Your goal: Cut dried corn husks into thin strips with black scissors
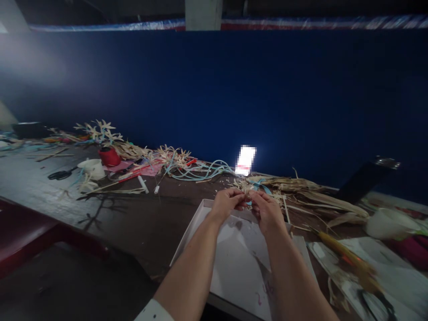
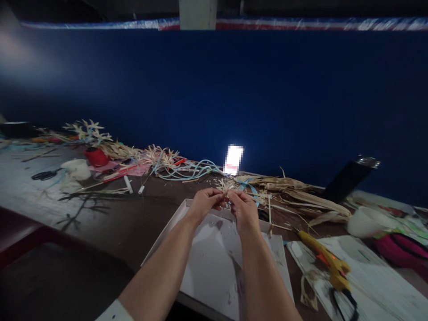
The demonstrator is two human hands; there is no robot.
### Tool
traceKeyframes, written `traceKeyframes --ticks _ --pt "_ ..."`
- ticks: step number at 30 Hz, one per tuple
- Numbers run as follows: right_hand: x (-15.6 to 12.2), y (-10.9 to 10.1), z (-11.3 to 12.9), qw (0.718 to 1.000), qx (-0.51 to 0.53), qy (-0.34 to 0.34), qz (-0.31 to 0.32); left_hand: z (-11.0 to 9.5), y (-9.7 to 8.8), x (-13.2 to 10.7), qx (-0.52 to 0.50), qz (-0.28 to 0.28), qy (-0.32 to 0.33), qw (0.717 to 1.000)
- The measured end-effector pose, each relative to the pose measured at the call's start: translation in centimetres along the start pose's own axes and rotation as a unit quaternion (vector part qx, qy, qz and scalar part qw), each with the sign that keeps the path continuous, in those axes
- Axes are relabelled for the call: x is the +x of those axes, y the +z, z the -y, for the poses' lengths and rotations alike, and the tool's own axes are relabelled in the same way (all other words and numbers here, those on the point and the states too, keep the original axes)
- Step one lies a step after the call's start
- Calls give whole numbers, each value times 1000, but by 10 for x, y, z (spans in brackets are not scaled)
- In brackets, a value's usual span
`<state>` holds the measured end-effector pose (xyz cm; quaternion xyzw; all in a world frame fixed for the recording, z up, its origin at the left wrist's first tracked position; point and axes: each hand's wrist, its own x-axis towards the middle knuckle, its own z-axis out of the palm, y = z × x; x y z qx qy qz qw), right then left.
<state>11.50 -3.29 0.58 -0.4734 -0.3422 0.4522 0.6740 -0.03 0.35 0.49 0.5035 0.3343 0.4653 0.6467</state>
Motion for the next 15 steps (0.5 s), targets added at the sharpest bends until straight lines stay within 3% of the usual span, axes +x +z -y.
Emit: traceKeyframes --ticks 15 --pt "-1 0 1 1000 6 7 -8 -2 1 -1 -24 -4 -6 1000"
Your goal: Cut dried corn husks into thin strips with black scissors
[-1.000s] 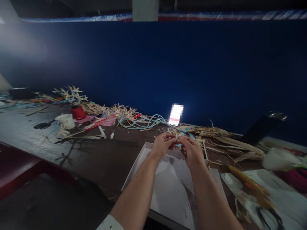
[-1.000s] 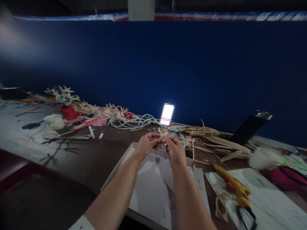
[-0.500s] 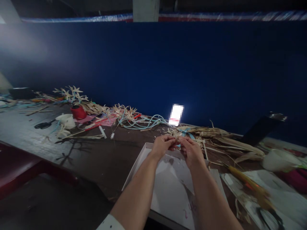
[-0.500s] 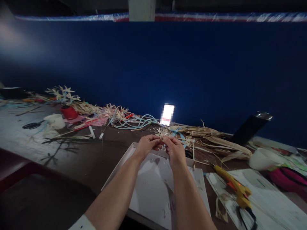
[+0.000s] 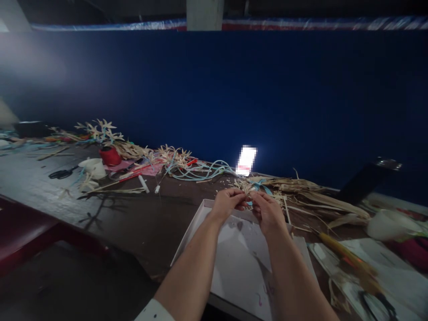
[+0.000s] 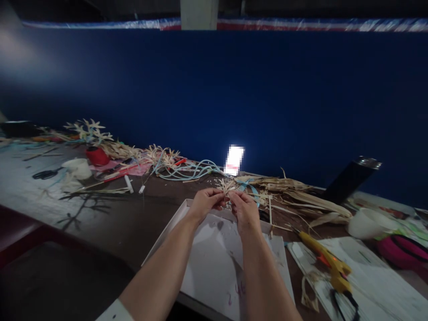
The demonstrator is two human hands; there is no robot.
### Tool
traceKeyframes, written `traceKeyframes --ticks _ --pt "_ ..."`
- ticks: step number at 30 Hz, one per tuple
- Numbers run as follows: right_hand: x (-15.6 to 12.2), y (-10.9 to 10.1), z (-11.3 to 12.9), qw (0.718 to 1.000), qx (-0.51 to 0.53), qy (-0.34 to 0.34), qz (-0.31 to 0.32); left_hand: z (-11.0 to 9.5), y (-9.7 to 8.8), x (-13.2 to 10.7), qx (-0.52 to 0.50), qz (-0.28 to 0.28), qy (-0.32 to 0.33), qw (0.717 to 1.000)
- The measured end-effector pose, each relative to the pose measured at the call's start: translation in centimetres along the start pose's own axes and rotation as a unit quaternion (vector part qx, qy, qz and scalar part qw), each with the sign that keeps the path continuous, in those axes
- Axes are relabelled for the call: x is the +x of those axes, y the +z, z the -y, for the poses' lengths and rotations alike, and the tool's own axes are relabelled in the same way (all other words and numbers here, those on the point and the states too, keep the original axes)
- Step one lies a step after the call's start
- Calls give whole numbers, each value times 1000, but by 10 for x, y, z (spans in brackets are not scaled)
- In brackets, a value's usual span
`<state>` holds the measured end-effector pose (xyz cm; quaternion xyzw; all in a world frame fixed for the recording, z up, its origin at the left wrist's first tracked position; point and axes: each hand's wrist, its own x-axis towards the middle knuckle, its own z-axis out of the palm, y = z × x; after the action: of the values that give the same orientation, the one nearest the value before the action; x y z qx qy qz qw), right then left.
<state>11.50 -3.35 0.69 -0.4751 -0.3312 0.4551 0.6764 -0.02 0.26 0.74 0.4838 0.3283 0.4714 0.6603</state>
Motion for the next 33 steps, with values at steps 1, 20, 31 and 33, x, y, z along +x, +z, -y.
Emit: traceKeyframes --ticks 1,20,31,33 --pt "0 0 0 1000 -1 -2 1 0 0 0 1 0 1 1000" --pt "2 -4 1 1000 1 -7 -3 7 -2 6 10 -30 31 999" --pt "-18 2 36 986 -12 -111 -122 12 -3 8 25 -32 40 998" --pt "-33 -8 42 982 -76 -133 -106 12 -4 7 37 -40 42 998"
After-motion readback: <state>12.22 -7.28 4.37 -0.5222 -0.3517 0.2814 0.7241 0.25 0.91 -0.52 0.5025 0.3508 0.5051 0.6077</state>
